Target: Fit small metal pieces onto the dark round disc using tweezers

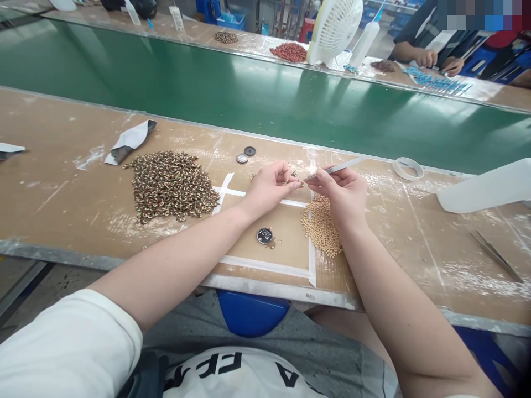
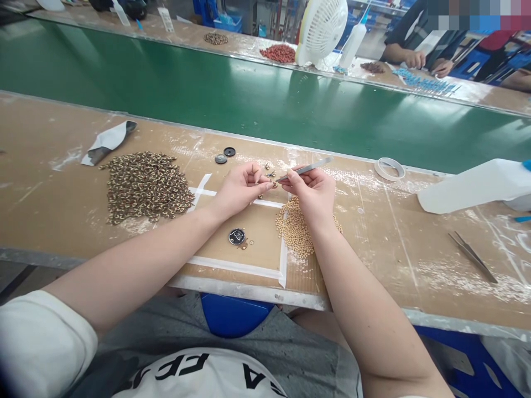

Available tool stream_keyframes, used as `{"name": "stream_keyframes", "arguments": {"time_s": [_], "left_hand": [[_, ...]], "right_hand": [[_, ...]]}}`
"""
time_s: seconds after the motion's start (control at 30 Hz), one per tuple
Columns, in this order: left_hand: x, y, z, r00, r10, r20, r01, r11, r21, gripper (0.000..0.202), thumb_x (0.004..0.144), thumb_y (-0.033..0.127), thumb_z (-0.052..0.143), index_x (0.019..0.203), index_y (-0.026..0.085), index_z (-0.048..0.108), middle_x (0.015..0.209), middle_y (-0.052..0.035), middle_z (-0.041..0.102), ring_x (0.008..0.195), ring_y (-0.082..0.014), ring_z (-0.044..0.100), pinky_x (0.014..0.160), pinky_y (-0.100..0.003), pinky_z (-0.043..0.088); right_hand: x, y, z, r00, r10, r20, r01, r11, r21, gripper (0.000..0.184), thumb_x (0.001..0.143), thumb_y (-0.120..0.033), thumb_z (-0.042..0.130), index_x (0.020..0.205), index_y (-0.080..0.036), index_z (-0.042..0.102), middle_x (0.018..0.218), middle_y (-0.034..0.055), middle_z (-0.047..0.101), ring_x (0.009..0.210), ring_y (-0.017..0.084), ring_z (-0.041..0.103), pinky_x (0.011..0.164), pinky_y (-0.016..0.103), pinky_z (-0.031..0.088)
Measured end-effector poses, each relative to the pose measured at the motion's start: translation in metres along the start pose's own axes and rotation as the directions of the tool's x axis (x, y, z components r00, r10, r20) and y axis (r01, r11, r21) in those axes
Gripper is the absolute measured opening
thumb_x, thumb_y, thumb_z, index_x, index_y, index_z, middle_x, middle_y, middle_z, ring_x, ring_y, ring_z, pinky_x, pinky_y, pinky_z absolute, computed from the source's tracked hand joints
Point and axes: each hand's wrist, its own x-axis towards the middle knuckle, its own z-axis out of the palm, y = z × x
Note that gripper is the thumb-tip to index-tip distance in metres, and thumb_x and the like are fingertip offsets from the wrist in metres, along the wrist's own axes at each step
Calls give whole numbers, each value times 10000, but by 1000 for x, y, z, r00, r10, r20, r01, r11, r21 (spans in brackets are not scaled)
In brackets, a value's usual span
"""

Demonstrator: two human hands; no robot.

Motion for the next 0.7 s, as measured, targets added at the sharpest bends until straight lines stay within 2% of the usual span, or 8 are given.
{"name": "stream_keyframes", "arguments": {"time_s": [0.27, 0.47, 0.7], "left_hand": [[-3, 6, 1, 994, 51, -93, -39, 991, 127, 447, 829, 251, 756, 718, 221, 323, 753, 8, 658, 651, -103, 561, 604, -277, 422], [-5, 7, 3, 988, 72, -135, -54, 990, 127, 486, 826, 256, 764, 702, 226, 294, 719, 14, 602, 755, -141, 633, 608, -276, 449], [-4, 5, 5, 985, 72, -156, -54, 992, 115, 504, 831, 284, 769, 715, 230, 281, 691, 20, 572, 791, -150, 651, 626, -274, 464]], "right_hand": [[-5, -4, 4, 999, -33, -20, 33, 999, 34, 271, 857, -446, 808, 964, -214, 718, 907, 60, 809, 877, 241, 811, 877, 420, 698], [-6, -6, 6, 998, -67, -22, 67, 998, -8, 266, 863, -458, 799, 946, -222, 711, 892, 51, 802, 881, 241, 809, 899, 433, 695], [-6, -7, 7, 997, -75, -29, 75, 997, 0, 309, 831, -492, 824, 941, -223, 719, 872, 49, 799, 868, 242, 806, 891, 429, 696]]}}
